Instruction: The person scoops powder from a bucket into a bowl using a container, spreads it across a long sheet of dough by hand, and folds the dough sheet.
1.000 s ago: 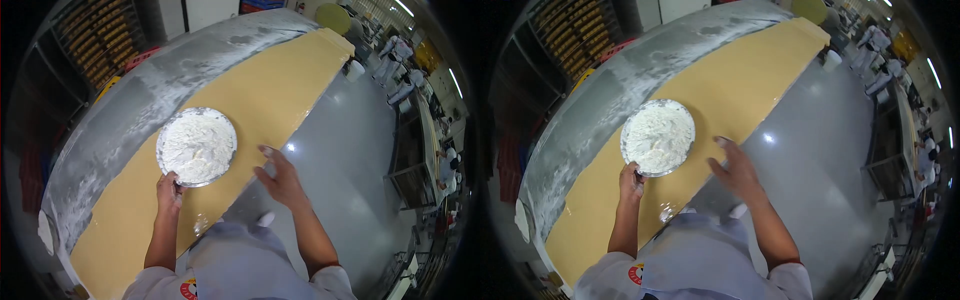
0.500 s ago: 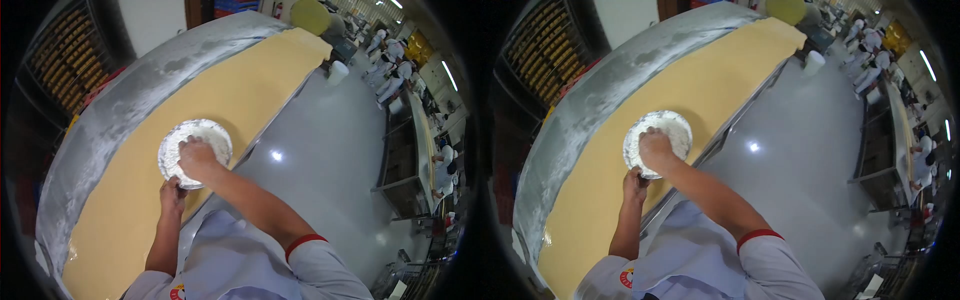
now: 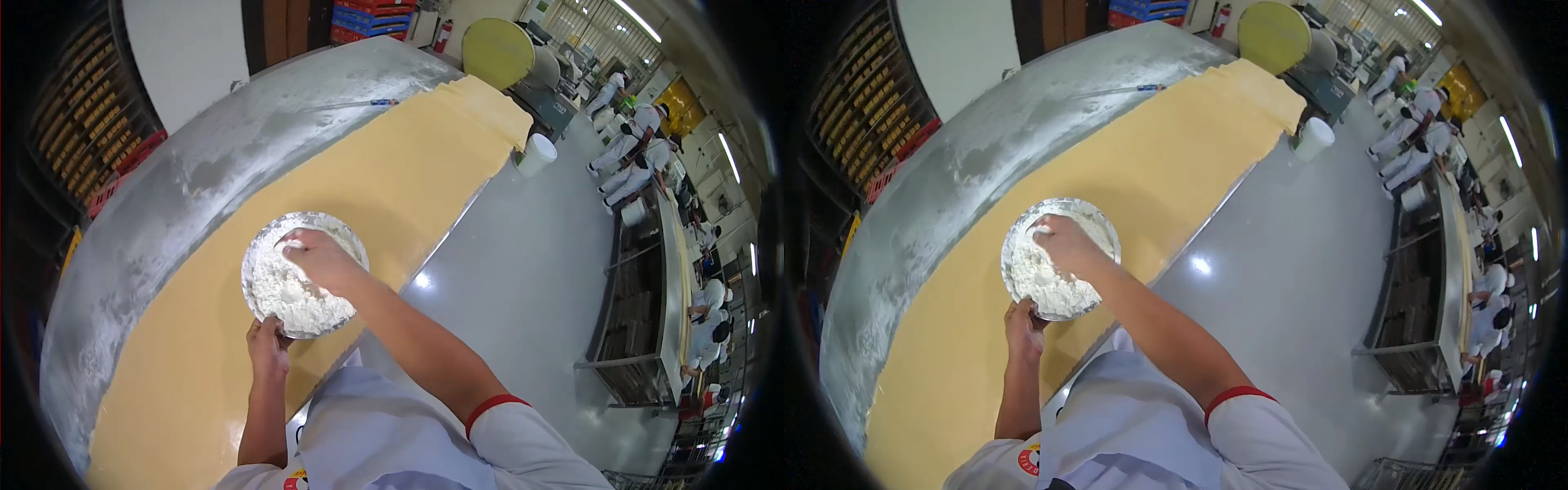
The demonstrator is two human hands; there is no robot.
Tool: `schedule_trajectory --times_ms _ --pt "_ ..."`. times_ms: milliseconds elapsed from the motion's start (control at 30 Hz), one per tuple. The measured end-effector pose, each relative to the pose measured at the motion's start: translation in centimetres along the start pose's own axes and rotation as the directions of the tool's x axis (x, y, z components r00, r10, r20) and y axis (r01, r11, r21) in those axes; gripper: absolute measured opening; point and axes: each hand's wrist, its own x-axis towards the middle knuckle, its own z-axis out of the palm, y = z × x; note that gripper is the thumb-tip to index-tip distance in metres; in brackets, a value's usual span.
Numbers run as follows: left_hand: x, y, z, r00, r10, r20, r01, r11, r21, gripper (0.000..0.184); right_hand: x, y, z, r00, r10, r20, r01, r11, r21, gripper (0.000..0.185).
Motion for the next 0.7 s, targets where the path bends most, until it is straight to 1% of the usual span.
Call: schedule_trajectory --times_ms 33,67,100,133,167,200,233,267,333,367,400,433,467,500,533,567,600,633,667,700 --pt "0.8 -0.3 1.6 1.000 -0.005 -0.018 0.005 1.000 0.005 0.023 1.5 1.7 -2.3 0.990 -0.128 -0.059 0.135 0.982 0.132 0.025" --pt "1.6 -0.6 3.4 1.000 -0.014 -0.020 0.014 1.000 0.024 0.023 3.0 3.5 -5.1 0.990 -0.120 -0.067 0.129 0.980 0.150 0.025" --pt "2.6 -0.9 5.6 1.000 -0.025 -0.005 0.025 1.000 0.018 0.027 4.2 4.6 -8.2 0.966 -0.179 -0.185 0.223 0.940 0.258 0.025" --pt "3.6 -1.5 8.0 0.999 -0.032 0.011 0.032 0.999 0.006 0.032 4.3 3.9 -11.4 0.959 -0.119 -0.255 0.226 0.866 0.446 0.026" --pt "4.8 -2.2 9.5 0.999 -0.034 0.016 0.034 0.999 0.012 0.032 4.4 3.2 -14.6 0.944 -0.058 -0.324 0.255 0.751 0.609 0.026" --pt "6.1 -2.9 10.0 0.999 -0.038 0.039 0.038 0.999 -0.011 0.039 3.5 1.5 -18.2 0.951 0.107 -0.289 0.189 0.538 0.821 0.026" --pt "6.9 -3.5 9.6 0.997 -0.037 0.065 0.040 0.999 -0.037 0.046 3.3 2.5 -21.3 0.929 0.040 -0.367 0.290 0.535 0.793 0.025" --pt "7.6 -4.1 10.4 0.997 -0.035 0.068 0.037 0.999 -0.036 0.046 3.4 4.1 -25.5 0.899 -0.028 -0.438 0.385 0.528 0.757 0.024" --pt "9.0 -5.5 12.8 0.998 0.025 0.052 -0.018 0.992 -0.126 0.050 2.2 8.4 -36.8 0.865 -0.122 -0.487 0.479 0.493 0.726 0.020" --pt "9.8 -6.3 13.3 0.997 0.051 0.054 -0.044 0.992 -0.119 0.059 0.9 11.6 -43.3 0.789 -0.246 -0.563 0.587 0.571 0.574 0.019" --pt "10.7 -7.1 13.6 0.996 0.088 0.022 -0.085 0.988 -0.131 0.061 -1.6 12.8 -49.1 0.717 -0.127 -0.685 0.634 0.529 0.565 0.016" --pt "11.2 -7.6 13.8 0.993 0.112 -0.043 -0.117 0.982 -0.149 0.062 -5.1 13.4 -54.2 0.591 -0.102 -0.800 0.690 0.576 0.437 0.017" --pt "11.4 -8.0 14.5 0.985 0.134 -0.107 -0.150 0.975 -0.164 0.062 -8.5 14.8 -60.8 0.446 -0.070 -0.892 0.729 0.607 0.316 0.018" --pt "11.1 -8.2 15.6 0.984 0.131 -0.120 -0.149 0.978 -0.146 0.062 -12.3 15.1 -66.6 0.332 -0.152 -0.931 0.778 0.602 0.179 0.022" --pt "10.5 -8.2 17.1 0.976 0.185 -0.117 -0.202 0.968 -0.151 0.061 -15.6 14.0 -70.8 0.110 -0.236 -0.966 0.829 0.558 -0.042 0.024" --pt "9.9 -8.1 19.1 0.963 0.243 -0.113 -0.259 0.953 -0.158 0.060 -19.0 13.7 -77.9 -0.010 -0.174 -0.985 0.699 0.703 -0.132 0.021" --pt "9.4 -8.1 20.9 0.961 0.251 -0.120 -0.267 0.953 -0.146 0.060 -22.4 13.3 -83.8 -0.073 -0.195 -0.978 0.630 0.751 -0.197 0.018" --pt "8.6 -8.2 22.5 0.930 0.298 -0.215 -0.330 0.935 -0.131 0.058 -24.1 12.7 -87.4 -0.227 -0.312 -0.922 0.515 0.765 -0.386 0.020" --pt "8.0 -8.4 24.0 0.887 0.342 -0.311 -0.391 0.914 -0.110 0.057 -24.7 11.6 -90.5 -0.404 -0.285 -0.869 0.353 0.828 -0.436 0.023" --pt "7.5 -8.8 25.8 0.879 0.346 -0.327 -0.396 0.913 -0.097 0.057 -23.8 10.2 -92.1 -0.516 -0.301 -0.802 0.230 0.853 -0.468 0.023"
